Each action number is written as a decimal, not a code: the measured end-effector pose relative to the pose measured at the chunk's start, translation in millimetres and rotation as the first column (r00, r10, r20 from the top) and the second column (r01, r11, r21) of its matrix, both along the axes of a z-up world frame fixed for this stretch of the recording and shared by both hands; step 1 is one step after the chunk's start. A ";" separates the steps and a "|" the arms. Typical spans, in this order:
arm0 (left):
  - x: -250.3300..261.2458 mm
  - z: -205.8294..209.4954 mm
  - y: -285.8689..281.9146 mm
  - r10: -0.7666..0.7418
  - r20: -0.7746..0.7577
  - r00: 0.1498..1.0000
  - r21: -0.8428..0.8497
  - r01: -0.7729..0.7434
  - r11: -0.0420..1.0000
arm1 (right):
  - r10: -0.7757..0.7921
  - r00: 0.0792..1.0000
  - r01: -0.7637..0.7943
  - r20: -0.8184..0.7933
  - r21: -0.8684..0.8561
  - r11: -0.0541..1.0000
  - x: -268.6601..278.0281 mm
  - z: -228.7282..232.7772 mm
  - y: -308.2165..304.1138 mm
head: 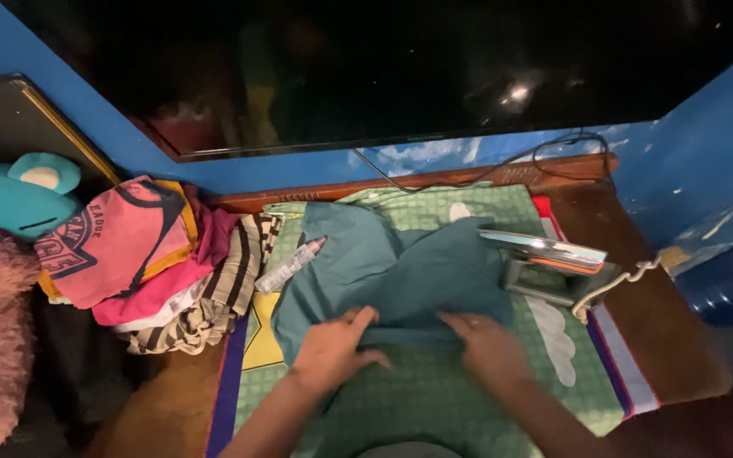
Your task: Ironing a green shirt with a steam iron and using a spray bottle.
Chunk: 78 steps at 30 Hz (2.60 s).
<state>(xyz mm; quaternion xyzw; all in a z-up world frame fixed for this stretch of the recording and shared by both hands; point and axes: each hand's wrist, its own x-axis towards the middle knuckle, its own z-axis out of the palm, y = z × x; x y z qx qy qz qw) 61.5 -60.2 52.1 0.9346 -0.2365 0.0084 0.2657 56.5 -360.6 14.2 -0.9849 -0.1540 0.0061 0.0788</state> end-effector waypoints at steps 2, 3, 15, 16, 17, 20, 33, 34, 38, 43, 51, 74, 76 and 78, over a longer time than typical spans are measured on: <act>7.7 -5.8 20.1 -0.014 -0.024 1.000 0.069 0.015 0.998 | -0.114 0.969 0.105 -0.217 -0.050 0.993 10.8 5.0 -11.1; 10.7 -15.5 30.7 0.028 0.039 0.999 0.167 -0.034 0.985 | -0.132 0.958 0.119 -0.254 -0.064 0.991 8.9 32.4 -12.2; -40.4 -16.7 111.2 -0.006 -0.174 0.985 0.266 0.053 0.963 | 0.155 0.745 -0.157 -0.649 0.055 0.986 -29.2 36.4 -41.0; -46.3 -26.5 111.0 -0.010 -0.311 0.951 0.325 0.116 0.938 | 0.209 0.711 -0.194 -0.671 0.099 0.976 -34.5 21.6 -47.6; -49.0 -18.1 104.6 -0.009 -0.312 0.950 0.325 0.116 0.939 | 0.210 0.710 -0.195 -0.672 0.099 0.976 -35.8 33.2 -43.3; -46.2 17.5 87.4 -0.087 -0.604 0.792 0.351 0.362 0.863 | 0.308 0.488 -0.395 -0.817 0.108 0.912 -31.6 54.3 -35.1; 89.1 -40.5 118.4 0.164 0.061 0.985 0.456 -0.173 0.873 | -0.429 0.868 0.457 -0.251 0.062 0.888 45.8 -3.2 -19.6; 92.2 -38.3 118.5 0.134 0.068 0.989 0.477 -0.150 0.866 | -0.460 0.858 0.476 -0.227 0.017 0.879 45.0 6.8 -11.9; 95.1 -21.5 116.5 0.360 -0.178 0.916 0.598 -0.190 0.779 | -0.544 0.792 0.535 -0.279 -0.114 0.837 39.7 15.2 -3.6; 107.7 -8.2 115.1 0.427 0.158 0.890 0.501 -0.445 0.742 | -0.623 0.736 0.614 -0.265 -0.126 0.779 38.4 14.8 -2.3; 141.6 -83.9 59.4 0.524 0.154 0.838 0.357 -0.542 0.761 | -0.650 0.720 0.677 -0.244 0.039 0.735 46.4 -13.4 -13.1; 171.5 -45.2 102.7 0.646 -0.431 0.630 -0.069 -0.737 0.672 | -0.446 0.865 0.423 0.230 0.145 0.895 51.3 -8.5 -26.3; 158.5 -48.1 103.8 0.585 -0.249 0.772 0.108 -0.578 0.809 | -0.523 0.848 0.507 0.081 0.161 0.847 35.1 -3.6 -24.6; 151.6 -59.1 103.6 0.602 -0.304 0.738 0.304 -0.524 0.796 | -0.568 0.822 0.569 -0.035 0.086 0.818 26.3 -10.6 -21.7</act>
